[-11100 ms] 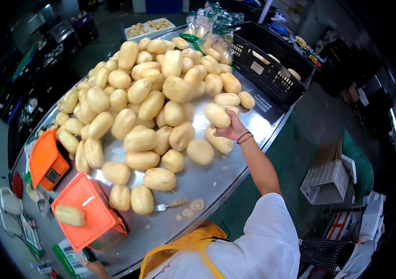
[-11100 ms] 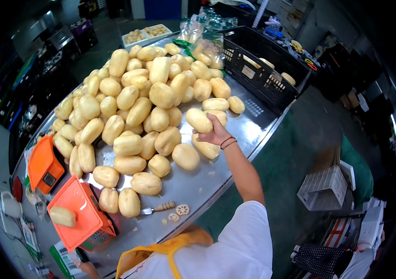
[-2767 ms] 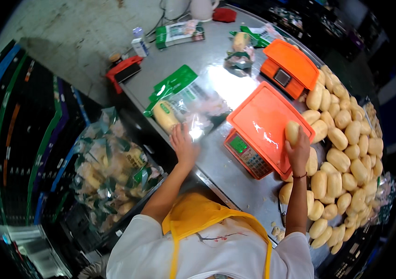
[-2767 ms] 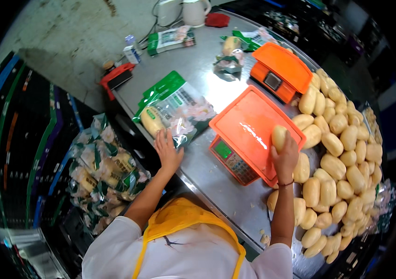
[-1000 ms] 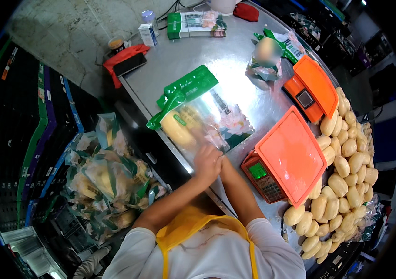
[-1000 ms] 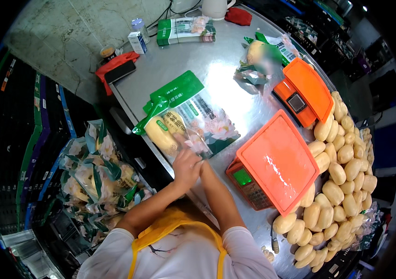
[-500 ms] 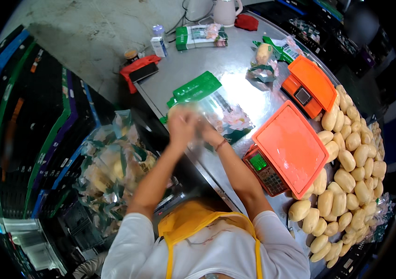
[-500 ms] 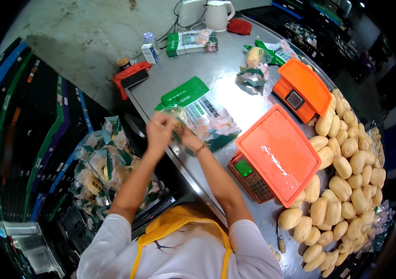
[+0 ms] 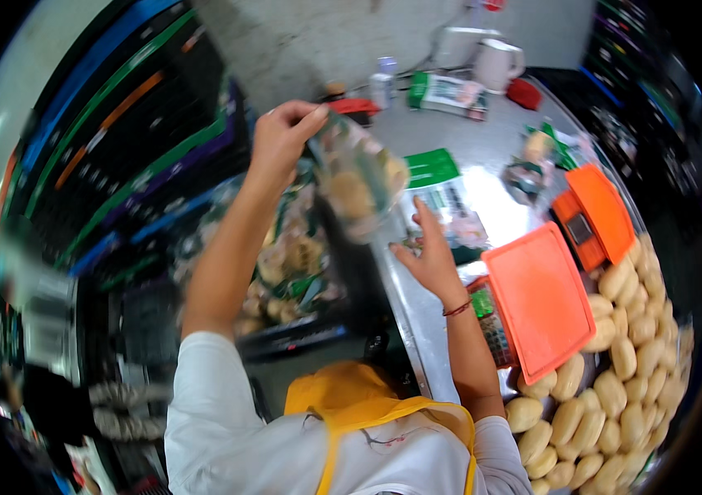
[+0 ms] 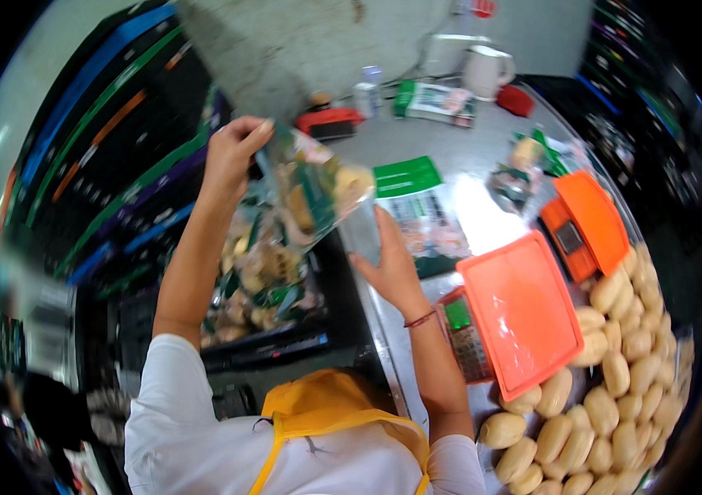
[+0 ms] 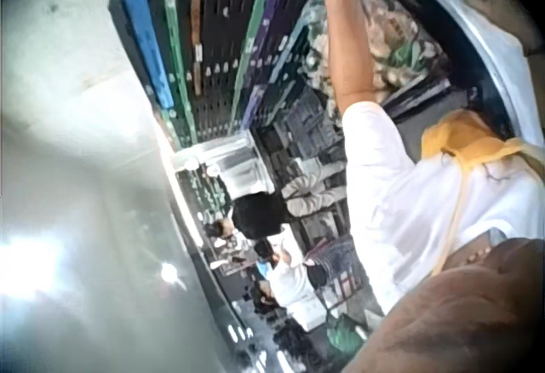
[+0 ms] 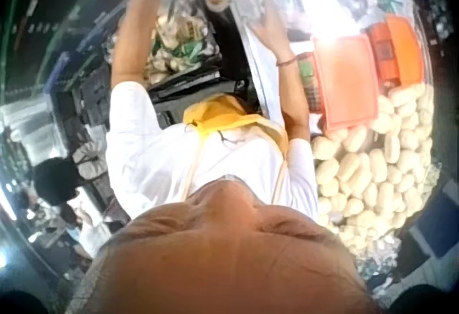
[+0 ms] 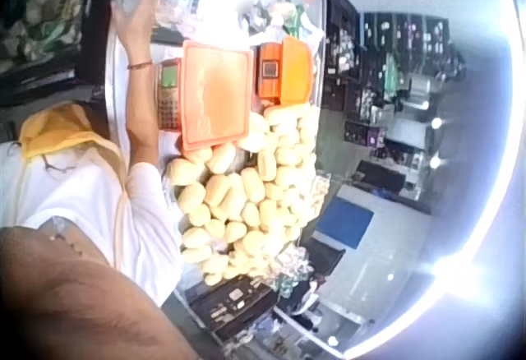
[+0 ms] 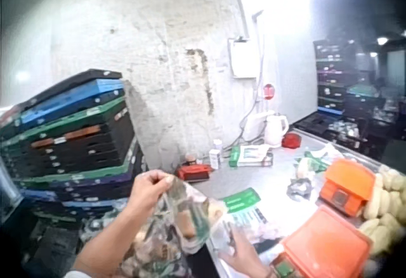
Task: The person moves a hand truck with crates of produce, then stands at a metal table to pack peeled root vegetables into plastic bags. They place the vegetables on a digital scale, transfer them into bags, and seal them before placing the finished packages into a larger container.
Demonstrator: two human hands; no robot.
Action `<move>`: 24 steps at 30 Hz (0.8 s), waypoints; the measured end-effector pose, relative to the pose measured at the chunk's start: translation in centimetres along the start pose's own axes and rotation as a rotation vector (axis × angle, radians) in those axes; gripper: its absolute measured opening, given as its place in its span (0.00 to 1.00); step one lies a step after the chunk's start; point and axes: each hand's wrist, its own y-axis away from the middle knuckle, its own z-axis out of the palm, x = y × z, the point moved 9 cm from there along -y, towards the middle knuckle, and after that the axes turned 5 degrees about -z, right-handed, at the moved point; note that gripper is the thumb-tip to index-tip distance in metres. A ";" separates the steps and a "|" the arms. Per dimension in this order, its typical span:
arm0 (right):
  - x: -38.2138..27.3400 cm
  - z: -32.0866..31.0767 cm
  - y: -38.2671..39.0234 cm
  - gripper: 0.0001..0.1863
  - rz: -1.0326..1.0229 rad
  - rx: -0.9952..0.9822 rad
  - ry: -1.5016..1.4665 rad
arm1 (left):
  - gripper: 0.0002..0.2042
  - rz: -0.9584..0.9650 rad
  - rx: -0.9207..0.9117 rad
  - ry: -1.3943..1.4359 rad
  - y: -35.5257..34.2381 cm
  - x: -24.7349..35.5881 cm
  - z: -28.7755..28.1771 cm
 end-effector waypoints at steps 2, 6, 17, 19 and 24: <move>-1.6 2.6 -0.4 0.42 0.040 -0.148 -0.123 | 0.07 -0.221 0.003 0.113 1.6 -0.2 -1.5; -5.3 8.8 0.2 0.44 0.069 -0.396 -0.551 | 0.05 -0.338 0.030 0.455 5.5 -0.2 -7.2; -8.8 30.1 5.5 0.37 0.128 -0.489 -0.614 | 0.05 -0.528 0.589 0.563 19.5 -11.5 -24.7; -7.4 33.1 6.1 0.37 0.133 -0.396 -0.565 | 0.07 -0.566 0.605 0.591 20.0 -15.4 -26.9; -4.4 35.4 2.7 0.30 0.254 -0.255 -0.590 | 0.05 -0.567 0.614 0.744 16.0 -18.2 -26.8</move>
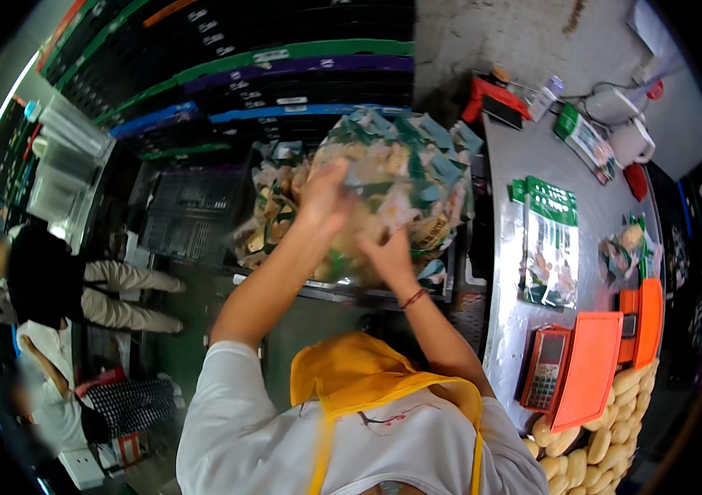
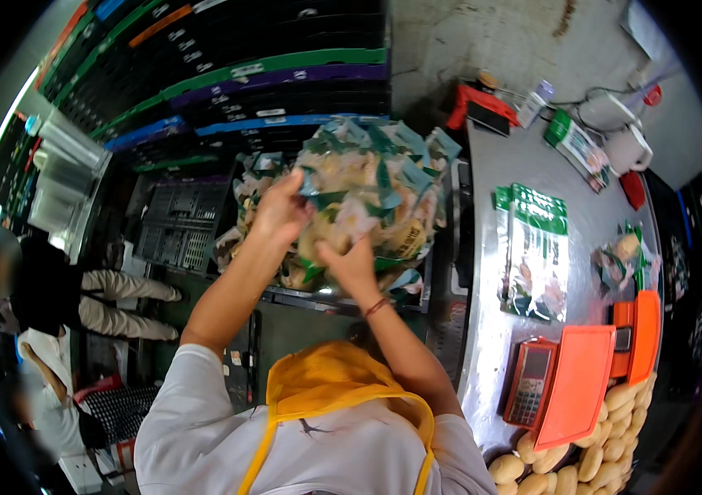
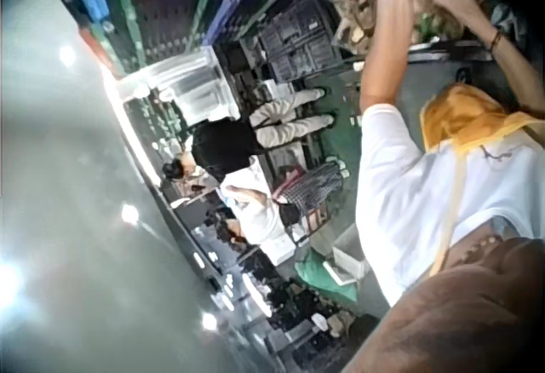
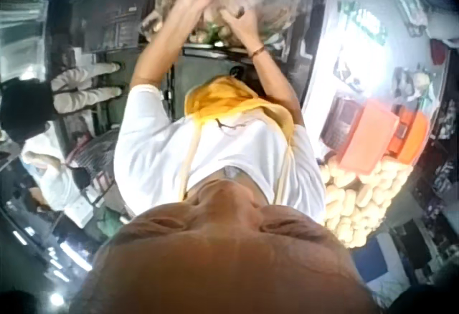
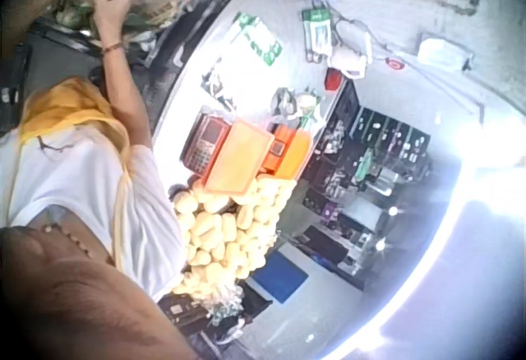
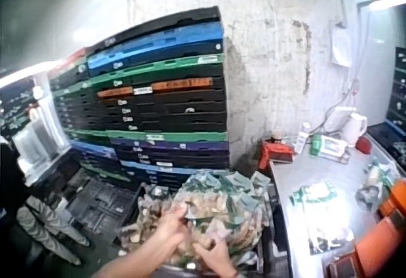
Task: The person moves a hand truck with crates of produce, then stands at a metal table to pack peeled root vegetables into plastic bags. They place the vegetables on a digital scale, transfer them into bags, and seal them before placing the finished packages into a larger container.
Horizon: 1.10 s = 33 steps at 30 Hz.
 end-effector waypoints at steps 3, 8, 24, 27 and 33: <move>-2.1 -0.6 -3.2 0.28 -0.124 0.035 0.252 | 0.05 -0.007 -0.015 0.141 -2.9 0.4 -0.3; 5.7 1.5 -5.2 0.29 0.047 0.003 0.649 | 0.06 -0.051 -0.030 0.251 -9.4 -2.1 -4.3; 8.4 3.0 -4.7 0.13 0.078 -0.074 0.703 | 0.44 0.396 -0.396 -1.352 -6.7 -5.9 -11.3; 8.0 2.7 -5.1 0.14 0.063 -0.097 0.632 | 0.43 0.439 -0.234 -1.274 -6.6 -7.0 -10.3; 6.2 2.6 -3.1 0.28 -0.144 -0.039 0.638 | 0.34 0.851 0.007 -1.432 -5.8 -10.5 -11.2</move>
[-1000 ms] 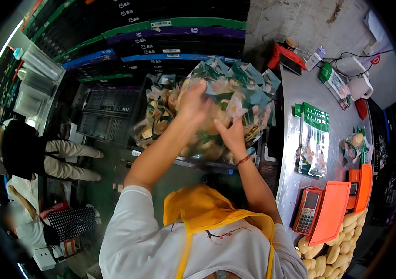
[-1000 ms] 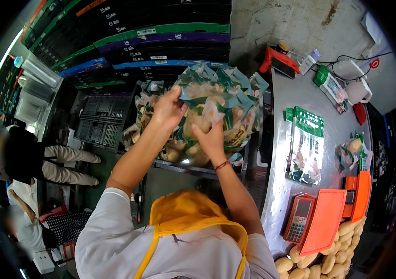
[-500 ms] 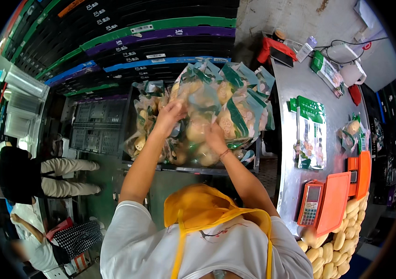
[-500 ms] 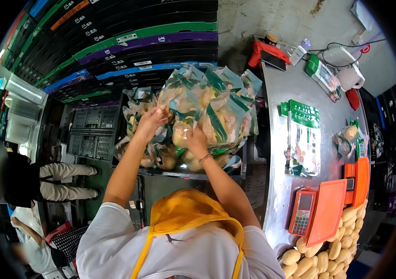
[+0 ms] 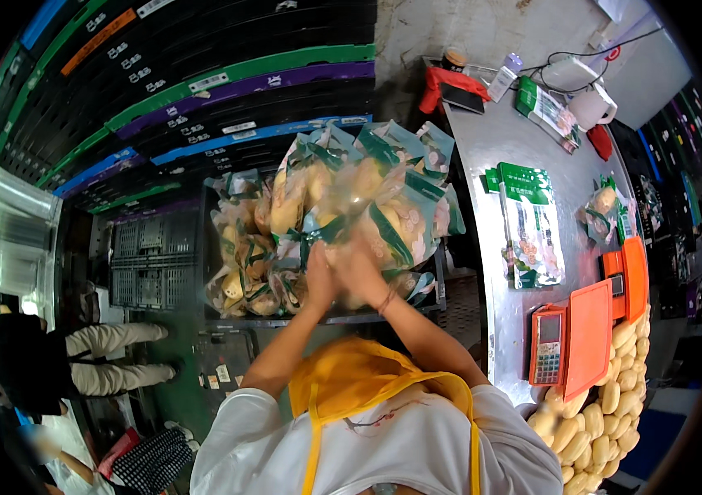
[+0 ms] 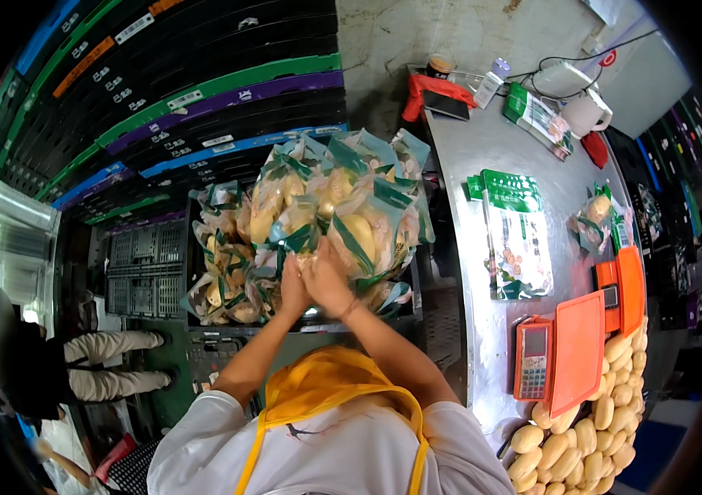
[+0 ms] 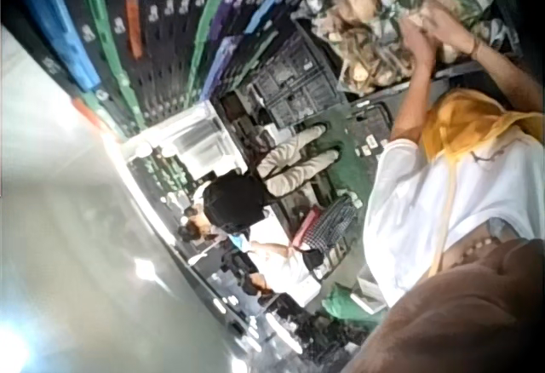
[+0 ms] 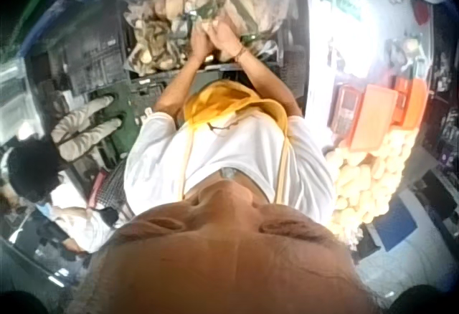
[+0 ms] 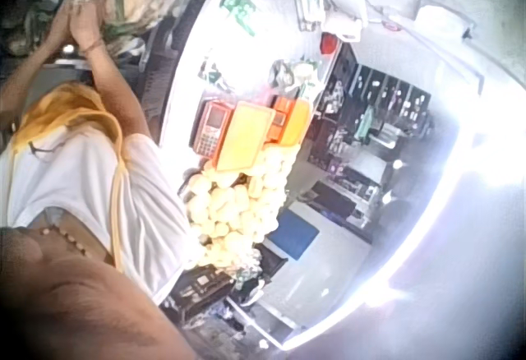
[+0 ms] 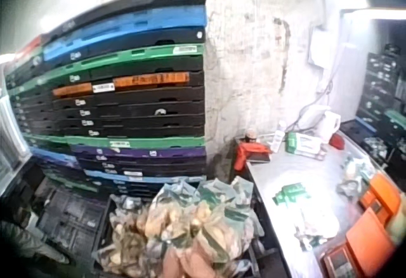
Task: The person moves a hand truck with crates of produce, then stands at a metal table to pack peeled root vegetables into plastic bags. They place the vegetables on a digital scale, transfer them into bags, and seal them before placing the finished packages into a larger container.
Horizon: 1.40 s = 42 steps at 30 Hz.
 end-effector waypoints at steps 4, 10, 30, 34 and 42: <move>-3.3 -4.4 2.6 0.28 0.164 -0.340 0.011 | 0.39 -0.204 -0.104 0.061 0.3 -0.3 -0.8; -1.0 -9.2 -0.2 0.24 -0.150 -0.098 0.226 | 0.38 -0.347 -0.202 -0.051 0.7 -0.5 0.0; 1.4 -11.1 8.5 0.13 0.019 0.174 0.039 | 0.38 -0.131 -0.169 0.061 -0.3 -2.5 0.4; 4.0 -16.0 14.0 0.08 0.200 0.323 0.076 | 0.38 -0.122 -0.205 0.069 0.3 -0.3 -0.4; 4.4 -24.5 27.7 0.15 0.546 0.277 0.040 | 0.08 -0.172 -0.618 0.450 5.2 6.1 -1.0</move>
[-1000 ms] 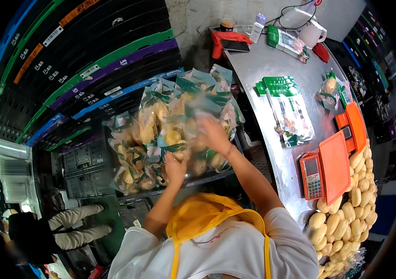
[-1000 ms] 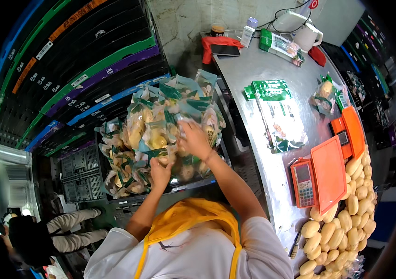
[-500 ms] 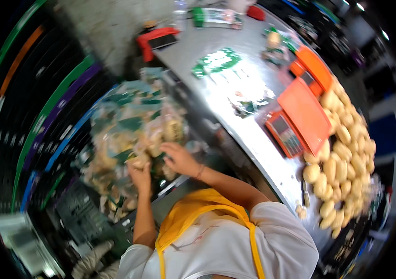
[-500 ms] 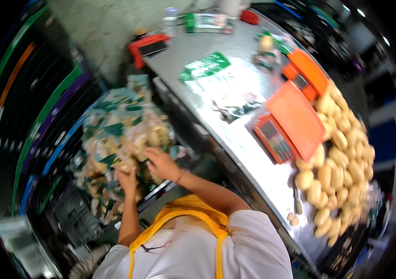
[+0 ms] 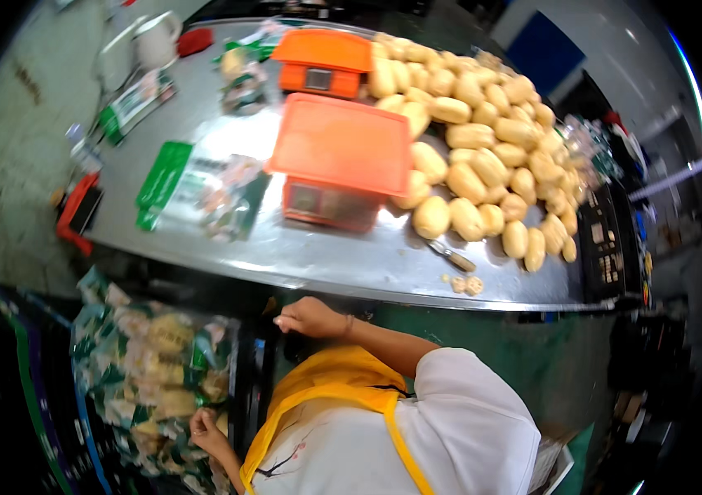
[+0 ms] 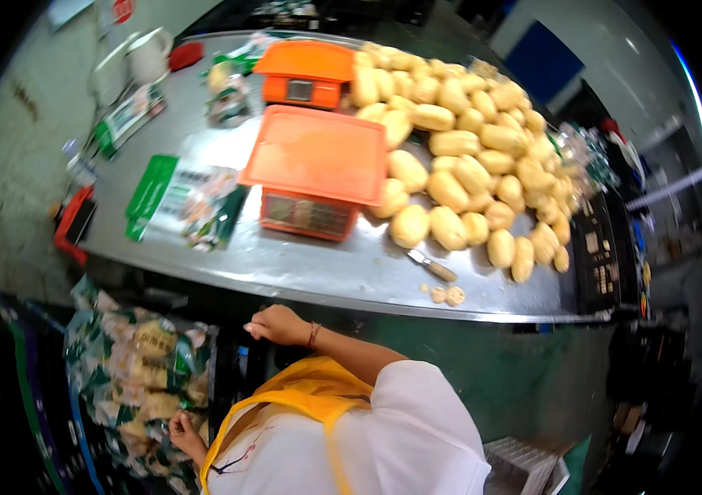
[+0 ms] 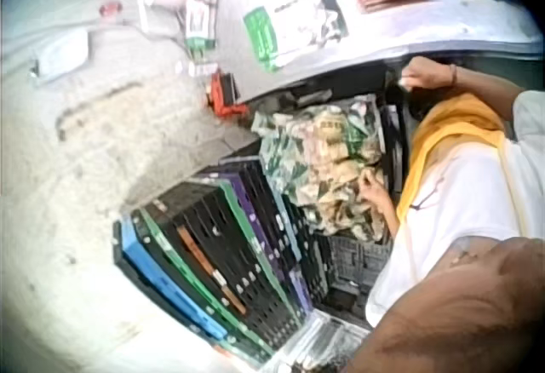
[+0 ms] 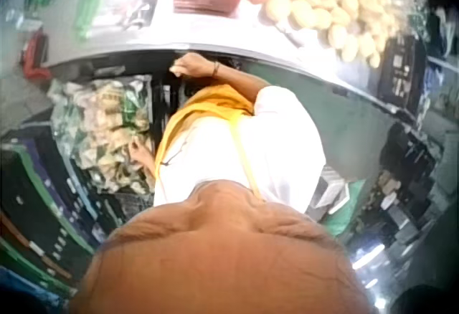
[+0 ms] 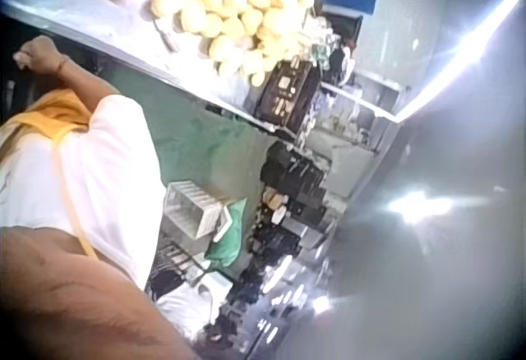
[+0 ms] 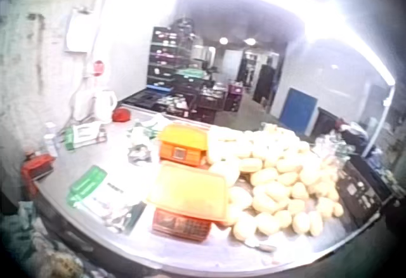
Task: The person moves a hand truck with crates of produce, then stands at a metal table to pack peeled root vegetables into plastic bags. They place the vegetables on a digital scale, transfer them into bags, and seal them before placing the finished packages into a larger container.
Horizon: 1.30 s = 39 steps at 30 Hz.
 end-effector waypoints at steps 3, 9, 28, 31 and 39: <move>4.8 0.3 5.0 0.16 0.072 0.039 -0.364 | 0.10 -0.343 -0.520 0.300 2.6 4.3 11.3; 19.9 6.4 25.3 0.15 0.945 0.158 -1.533 | 0.23 -1.129 -1.030 0.802 11.8 -4.6 25.6; 15.3 -32.5 36.8 0.17 0.464 0.420 -0.225 | 0.14 0.168 -0.761 -0.339 -4.0 15.9 34.8; 16.6 -38.7 38.4 0.15 0.497 0.783 -0.088 | 0.22 0.407 -0.513 -0.501 -9.4 17.0 37.7; 29.6 -54.8 56.5 0.29 0.716 1.712 -0.754 | 0.22 0.419 -0.451 -0.538 -14.1 14.6 42.7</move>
